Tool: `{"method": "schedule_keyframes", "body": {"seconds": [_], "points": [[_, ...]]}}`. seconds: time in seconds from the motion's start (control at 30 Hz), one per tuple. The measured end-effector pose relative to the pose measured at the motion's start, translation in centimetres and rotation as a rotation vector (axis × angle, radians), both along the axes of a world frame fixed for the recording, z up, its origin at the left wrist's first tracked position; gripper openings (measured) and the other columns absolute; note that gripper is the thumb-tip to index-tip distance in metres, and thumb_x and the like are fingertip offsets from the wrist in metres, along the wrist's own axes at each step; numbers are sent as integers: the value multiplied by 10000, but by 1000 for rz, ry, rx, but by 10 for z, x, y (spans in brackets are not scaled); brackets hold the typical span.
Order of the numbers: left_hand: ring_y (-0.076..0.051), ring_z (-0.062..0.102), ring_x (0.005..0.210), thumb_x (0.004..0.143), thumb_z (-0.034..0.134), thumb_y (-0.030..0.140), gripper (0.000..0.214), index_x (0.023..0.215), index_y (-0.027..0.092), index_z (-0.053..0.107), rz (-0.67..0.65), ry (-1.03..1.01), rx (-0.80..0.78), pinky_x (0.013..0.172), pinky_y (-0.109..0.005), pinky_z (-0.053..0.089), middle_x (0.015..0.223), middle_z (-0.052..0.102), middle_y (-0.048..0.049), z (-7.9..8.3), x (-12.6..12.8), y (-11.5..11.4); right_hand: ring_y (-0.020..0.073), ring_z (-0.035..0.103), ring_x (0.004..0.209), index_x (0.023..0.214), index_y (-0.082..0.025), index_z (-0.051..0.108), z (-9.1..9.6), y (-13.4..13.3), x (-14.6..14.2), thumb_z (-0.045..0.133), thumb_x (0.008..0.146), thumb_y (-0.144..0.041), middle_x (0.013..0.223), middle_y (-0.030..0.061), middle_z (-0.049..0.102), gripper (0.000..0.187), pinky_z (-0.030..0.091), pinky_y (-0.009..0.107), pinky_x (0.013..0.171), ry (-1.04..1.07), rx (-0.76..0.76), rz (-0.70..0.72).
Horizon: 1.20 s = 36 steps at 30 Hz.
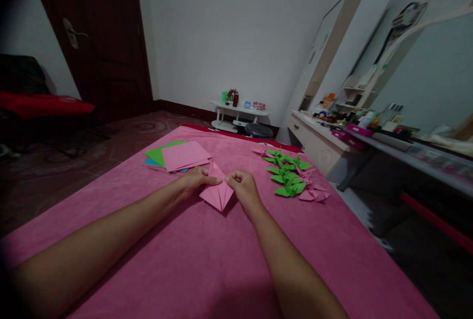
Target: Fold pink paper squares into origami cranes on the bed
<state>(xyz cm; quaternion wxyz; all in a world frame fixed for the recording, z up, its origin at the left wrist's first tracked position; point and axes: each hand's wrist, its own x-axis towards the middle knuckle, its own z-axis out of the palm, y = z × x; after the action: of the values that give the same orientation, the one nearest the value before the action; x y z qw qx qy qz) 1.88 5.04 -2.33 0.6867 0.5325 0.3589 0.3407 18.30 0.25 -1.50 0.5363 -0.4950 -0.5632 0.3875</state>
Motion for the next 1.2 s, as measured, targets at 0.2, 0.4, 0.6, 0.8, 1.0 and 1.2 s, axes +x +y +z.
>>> {"method": "schedule_keyframes", "body": {"seconds": [0.2, 0.4, 0.6, 0.8, 1.0, 1.2], "points": [[-60, 398, 398, 535, 807, 313, 294, 642, 101, 634, 35, -31, 51, 440, -227, 252, 493, 560, -2, 0, 1, 1, 79, 418, 473, 606, -137, 574, -1, -1, 1, 760, 574, -323, 513, -46, 518, 265, 282, 206, 477, 113, -51, 15], [-52, 450, 450, 496, 828, 281, 313, 636, 113, 604, 32, -72, 8, 450, -194, 285, 561, 570, 11, -1, -1, 2, 79, 456, 461, 594, -140, 576, -3, 1, 6, 769, 559, -323, 513, -36, 556, 269, 332, 196, 467, 226, -64, -69], [-53, 495, 510, 524, 815, 284, 289, 683, 110, 647, 72, -103, -10, 496, -183, 341, 632, 613, -2, -10, -3, 9, 105, 519, 483, 678, -141, 624, -3, 0, 14, 698, 636, -344, 555, -12, 585, 220, 428, 215, 477, 248, -140, -63], [-50, 487, 495, 554, 800, 294, 269, 680, 104, 657, 67, -112, -9, 488, -181, 339, 600, 603, -2, -11, -4, 11, 95, 531, 489, 723, -144, 639, -2, 1, 18, 696, 643, -353, 588, -5, 607, 231, 449, 196, 471, 260, -165, -101], [-58, 485, 487, 553, 800, 316, 285, 664, 99, 652, 46, -118, -12, 487, -185, 352, 598, 605, -16, -9, -4, 7, 91, 516, 458, 654, -139, 603, -3, -2, 14, 731, 610, -337, 542, -18, 577, 240, 443, 200, 454, 258, -148, -80], [-62, 492, 484, 630, 738, 428, 345, 692, 103, 639, 64, -141, -46, 494, -182, 393, 607, 600, -24, -7, -2, 8, 88, 505, 435, 646, -143, 593, -8, 0, 12, 726, 601, -296, 523, -32, 563, 208, 436, 205, 447, 250, -123, -106]]}}
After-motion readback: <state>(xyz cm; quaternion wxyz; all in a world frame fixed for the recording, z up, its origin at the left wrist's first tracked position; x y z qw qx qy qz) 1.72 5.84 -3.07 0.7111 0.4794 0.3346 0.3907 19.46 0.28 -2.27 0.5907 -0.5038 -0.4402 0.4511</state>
